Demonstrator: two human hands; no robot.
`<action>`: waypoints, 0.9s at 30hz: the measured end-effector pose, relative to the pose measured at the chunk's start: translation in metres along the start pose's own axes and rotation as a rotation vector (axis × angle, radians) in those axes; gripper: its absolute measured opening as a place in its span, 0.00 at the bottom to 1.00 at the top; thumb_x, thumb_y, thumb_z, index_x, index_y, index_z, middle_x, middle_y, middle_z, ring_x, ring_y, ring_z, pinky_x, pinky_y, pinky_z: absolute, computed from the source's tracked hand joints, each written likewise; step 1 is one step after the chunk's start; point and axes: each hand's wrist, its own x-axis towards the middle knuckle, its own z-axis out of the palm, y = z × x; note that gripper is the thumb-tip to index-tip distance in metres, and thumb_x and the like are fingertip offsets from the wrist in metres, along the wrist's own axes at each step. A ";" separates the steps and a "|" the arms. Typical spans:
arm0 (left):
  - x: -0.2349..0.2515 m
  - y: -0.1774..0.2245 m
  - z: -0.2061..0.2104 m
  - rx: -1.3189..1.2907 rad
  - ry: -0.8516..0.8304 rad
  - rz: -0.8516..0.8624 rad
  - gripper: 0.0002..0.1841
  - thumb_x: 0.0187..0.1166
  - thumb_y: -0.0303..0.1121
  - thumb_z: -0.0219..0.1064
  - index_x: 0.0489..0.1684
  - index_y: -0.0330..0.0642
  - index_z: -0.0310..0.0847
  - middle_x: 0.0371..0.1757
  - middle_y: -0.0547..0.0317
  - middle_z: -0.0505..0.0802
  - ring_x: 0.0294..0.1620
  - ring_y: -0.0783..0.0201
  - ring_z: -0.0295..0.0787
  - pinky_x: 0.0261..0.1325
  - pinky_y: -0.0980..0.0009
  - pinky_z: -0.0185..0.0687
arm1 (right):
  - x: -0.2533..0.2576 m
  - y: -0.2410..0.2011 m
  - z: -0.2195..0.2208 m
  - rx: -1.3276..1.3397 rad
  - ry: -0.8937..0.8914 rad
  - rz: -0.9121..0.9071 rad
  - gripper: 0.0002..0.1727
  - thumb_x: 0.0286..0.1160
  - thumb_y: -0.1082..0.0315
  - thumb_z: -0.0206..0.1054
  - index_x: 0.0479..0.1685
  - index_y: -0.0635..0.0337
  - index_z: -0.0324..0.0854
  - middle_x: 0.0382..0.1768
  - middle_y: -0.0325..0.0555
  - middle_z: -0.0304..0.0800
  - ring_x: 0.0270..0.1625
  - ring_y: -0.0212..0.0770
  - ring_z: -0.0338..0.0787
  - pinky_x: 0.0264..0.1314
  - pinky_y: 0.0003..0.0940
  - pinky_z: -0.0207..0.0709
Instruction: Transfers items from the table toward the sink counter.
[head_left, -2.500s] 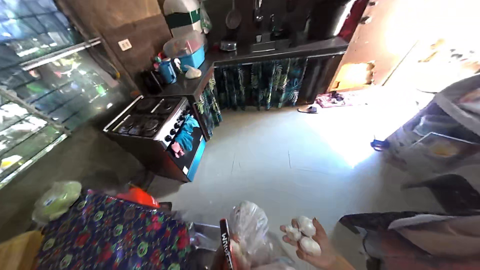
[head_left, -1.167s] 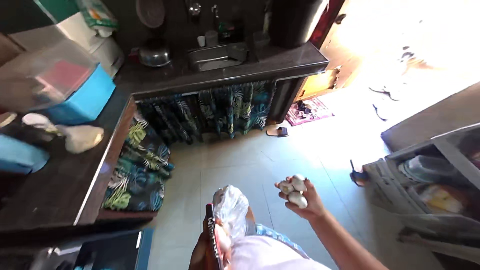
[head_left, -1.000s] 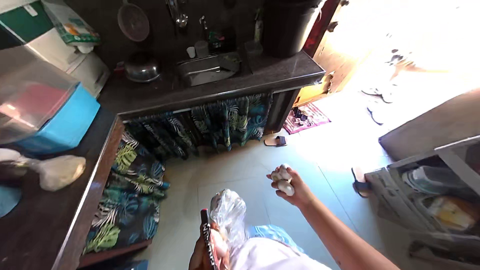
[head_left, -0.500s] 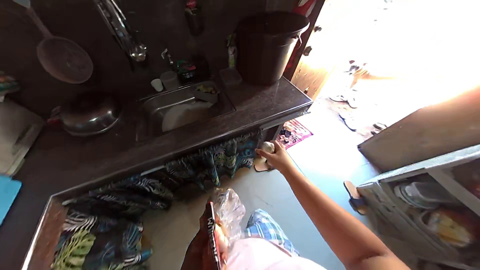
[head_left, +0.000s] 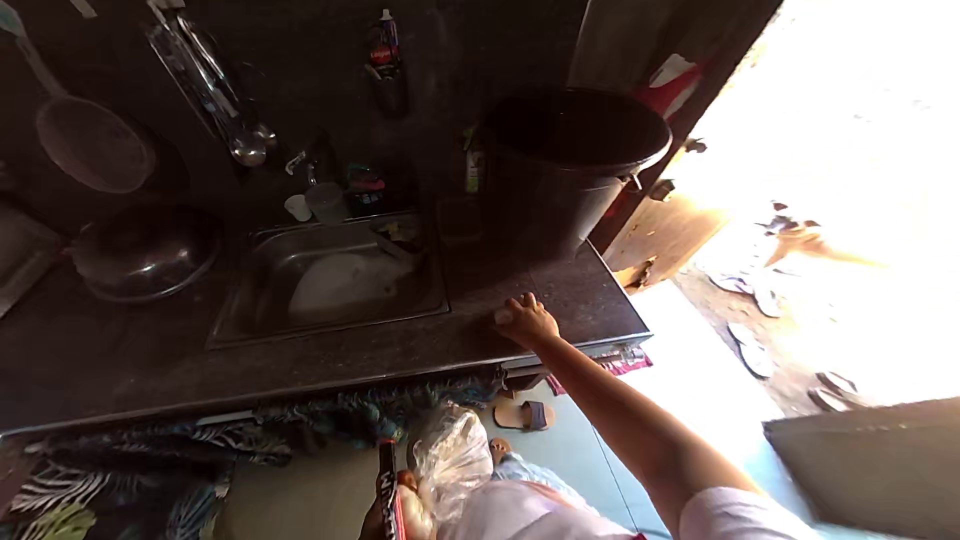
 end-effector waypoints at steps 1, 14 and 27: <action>0.007 -0.006 0.008 -0.007 0.016 0.012 0.15 0.80 0.55 0.66 0.44 0.56 0.89 0.29 0.67 0.92 0.26 0.75 0.89 0.29 0.78 0.85 | 0.005 0.005 0.000 -0.018 0.002 -0.020 0.49 0.61 0.29 0.72 0.81 0.50 0.73 0.87 0.66 0.58 0.82 0.67 0.69 0.73 0.65 0.72; 0.068 -0.031 0.061 0.252 0.127 -0.009 0.14 0.90 0.46 0.51 0.51 0.52 0.81 0.33 0.71 0.92 0.32 0.78 0.89 0.36 0.80 0.85 | -0.011 0.018 -0.028 0.411 0.361 -0.653 0.45 0.61 0.37 0.77 0.78 0.55 0.78 0.87 0.67 0.62 0.88 0.67 0.62 0.88 0.69 0.52; 0.095 -0.043 0.049 0.543 0.193 -0.132 0.21 0.95 0.42 0.42 0.61 0.41 0.80 0.48 0.67 0.93 0.50 0.81 0.88 0.60 0.78 0.82 | -0.125 -0.047 -0.094 0.327 0.110 -1.657 0.08 0.83 0.63 0.66 0.50 0.46 0.91 0.58 0.42 0.94 0.67 0.50 0.88 0.68 0.55 0.79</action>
